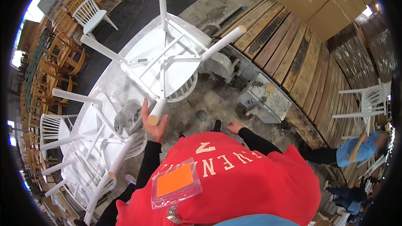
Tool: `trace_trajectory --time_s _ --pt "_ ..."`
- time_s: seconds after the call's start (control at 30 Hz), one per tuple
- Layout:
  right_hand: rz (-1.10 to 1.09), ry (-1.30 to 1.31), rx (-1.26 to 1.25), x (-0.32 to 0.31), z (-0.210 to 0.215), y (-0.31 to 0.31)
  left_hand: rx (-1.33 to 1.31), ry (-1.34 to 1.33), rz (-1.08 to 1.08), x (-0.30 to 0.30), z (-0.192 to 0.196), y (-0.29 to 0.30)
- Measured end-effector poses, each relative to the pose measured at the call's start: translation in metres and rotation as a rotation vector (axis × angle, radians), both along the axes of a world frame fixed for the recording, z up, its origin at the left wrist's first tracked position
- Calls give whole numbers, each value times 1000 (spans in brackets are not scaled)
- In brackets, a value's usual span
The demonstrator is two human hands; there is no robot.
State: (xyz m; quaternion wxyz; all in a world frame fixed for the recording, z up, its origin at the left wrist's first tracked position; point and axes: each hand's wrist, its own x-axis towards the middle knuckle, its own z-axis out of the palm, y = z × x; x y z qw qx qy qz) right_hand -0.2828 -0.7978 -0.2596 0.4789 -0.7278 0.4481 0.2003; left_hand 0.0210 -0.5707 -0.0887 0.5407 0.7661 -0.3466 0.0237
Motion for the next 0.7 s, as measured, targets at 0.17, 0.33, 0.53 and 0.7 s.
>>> trace_trajectory --time_s 0.17,0.33,0.53,0.7 --pt "-102 2 -85 -58 1 -74 -75 30 -14 11 17 -40" --pt "-187 -141 -194 -53 2 -120 -332 286 44 34 34 -49" --pt "77 -723 20 84 92 -114 -301 343 131 91 117 -76" --pt "437 -1007 -6 221 210 -103 -168 209 -46 117 185 -147"
